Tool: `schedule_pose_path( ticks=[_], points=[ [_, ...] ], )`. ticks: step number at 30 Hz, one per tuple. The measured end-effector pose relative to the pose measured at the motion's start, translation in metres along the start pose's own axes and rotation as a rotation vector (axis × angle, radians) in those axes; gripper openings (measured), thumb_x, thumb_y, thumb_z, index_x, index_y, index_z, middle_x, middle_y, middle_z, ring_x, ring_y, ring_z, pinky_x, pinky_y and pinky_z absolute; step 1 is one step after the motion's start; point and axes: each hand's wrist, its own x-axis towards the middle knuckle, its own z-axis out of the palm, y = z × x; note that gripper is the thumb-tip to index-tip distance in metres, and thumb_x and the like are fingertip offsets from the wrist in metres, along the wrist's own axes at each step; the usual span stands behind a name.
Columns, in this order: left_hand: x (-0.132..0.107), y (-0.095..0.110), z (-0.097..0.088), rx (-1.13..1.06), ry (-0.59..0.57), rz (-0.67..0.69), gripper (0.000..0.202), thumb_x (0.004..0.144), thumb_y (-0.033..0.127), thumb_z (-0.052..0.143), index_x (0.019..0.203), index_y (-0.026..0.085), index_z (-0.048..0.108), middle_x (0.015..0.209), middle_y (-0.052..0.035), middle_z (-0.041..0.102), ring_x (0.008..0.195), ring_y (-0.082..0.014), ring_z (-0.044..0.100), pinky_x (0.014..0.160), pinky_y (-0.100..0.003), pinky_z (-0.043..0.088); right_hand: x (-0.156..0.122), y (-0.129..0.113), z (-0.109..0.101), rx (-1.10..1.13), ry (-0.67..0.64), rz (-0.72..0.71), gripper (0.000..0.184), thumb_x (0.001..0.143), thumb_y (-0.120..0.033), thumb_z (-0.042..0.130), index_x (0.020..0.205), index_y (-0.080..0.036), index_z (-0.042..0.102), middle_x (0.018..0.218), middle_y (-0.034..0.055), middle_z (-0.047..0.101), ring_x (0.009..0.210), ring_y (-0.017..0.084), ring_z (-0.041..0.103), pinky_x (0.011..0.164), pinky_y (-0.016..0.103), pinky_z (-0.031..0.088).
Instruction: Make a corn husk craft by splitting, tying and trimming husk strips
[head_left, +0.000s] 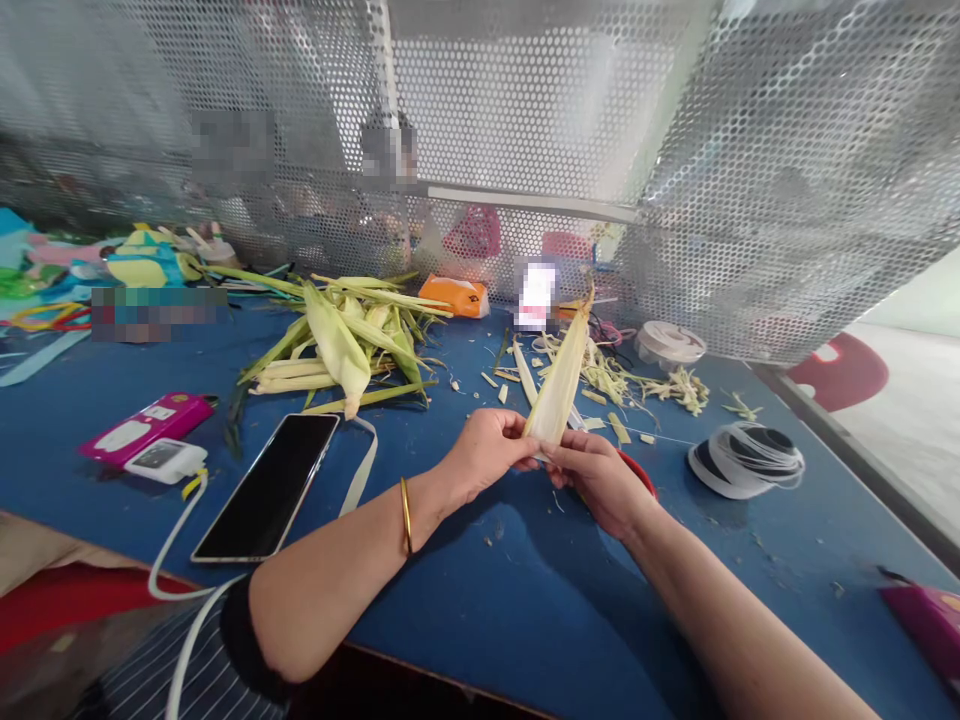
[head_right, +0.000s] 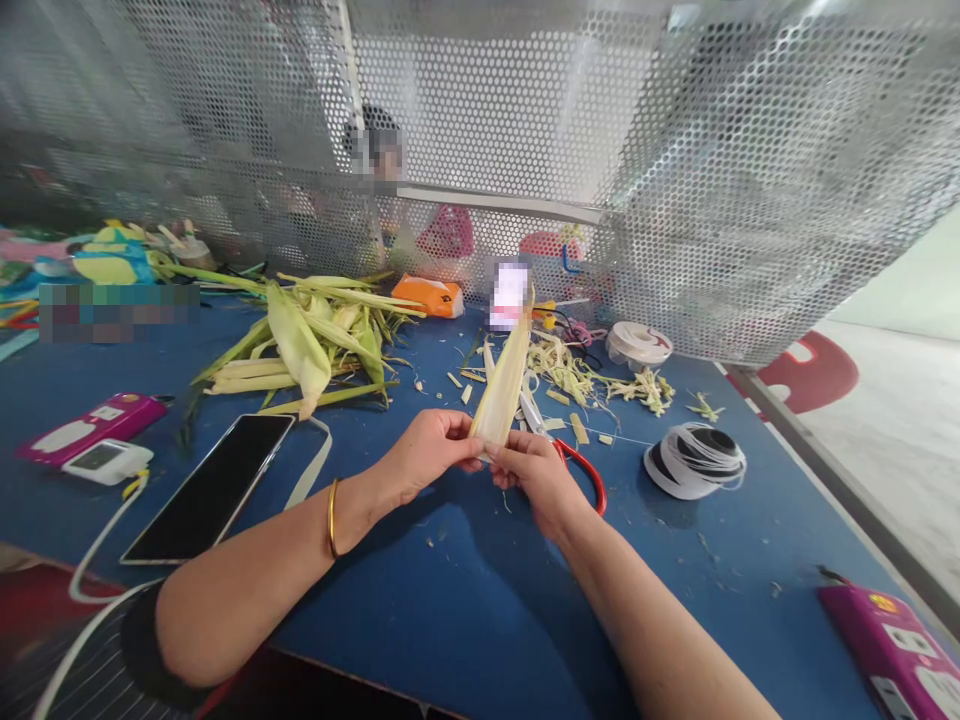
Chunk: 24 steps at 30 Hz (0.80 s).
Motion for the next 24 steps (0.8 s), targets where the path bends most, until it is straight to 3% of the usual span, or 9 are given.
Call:
schedule_pose_path(
  ticks=[13, 17, 20, 24],
  points=[
    [0.008, -0.004, -0.006, 0.058, 0.056, 0.025, 0.013, 0.074, 0.01, 0.072, 0.065, 0.012, 0.062, 0.057, 0.0024, 0.061, 0.051, -0.0082, 0.06, 0.055, -0.02, 0.051, -0.003, -0.009, -0.009, 0.054, -0.143, 0.022, 0.029, 0.062, -0.037, 0.084, 0.066, -0.014, 0.067, 0.062, 0.0, 0.057, 0.055, 0.008, 0.05, 0.054, 0.022, 0.042],
    [0.005, -0.004, -0.005, 0.077, 0.01, 0.006, 0.013, 0.073, 0.006, 0.068, 0.064, 0.013, 0.062, 0.057, 0.0024, 0.062, 0.052, -0.0081, 0.059, 0.059, -0.022, 0.052, 0.0, -0.005, -0.009, 0.016, -0.063, -0.006, 0.032, 0.065, -0.042, 0.082, 0.076, -0.015, 0.068, 0.067, 0.0015, 0.063, 0.058, 0.01, 0.054, 0.058, 0.023, 0.044],
    [0.004, -0.006, -0.003, 0.096, -0.024, 0.008, 0.013, 0.07, 0.006, 0.068, 0.063, 0.013, 0.061, 0.058, 0.0025, 0.061, 0.055, -0.0088, 0.058, 0.061, -0.023, 0.051, 0.003, 0.0, -0.007, -0.035, 0.02, -0.062, 0.034, 0.063, -0.045, 0.082, 0.073, -0.015, 0.066, 0.063, 0.0, 0.061, 0.055, 0.01, 0.051, 0.056, 0.024, 0.041],
    [0.005, -0.009, -0.002, 0.033, -0.066, 0.063, 0.008, 0.071, 0.011, 0.066, 0.078, 0.013, 0.064, 0.073, -0.0003, 0.065, 0.065, -0.0108, 0.06, 0.061, -0.023, 0.049, 0.005, 0.003, -0.005, -0.124, 0.023, -0.136, 0.034, 0.065, -0.047, 0.078, 0.071, -0.017, 0.065, 0.062, -0.0013, 0.061, 0.054, 0.01, 0.05, 0.056, 0.025, 0.04]
  ],
)
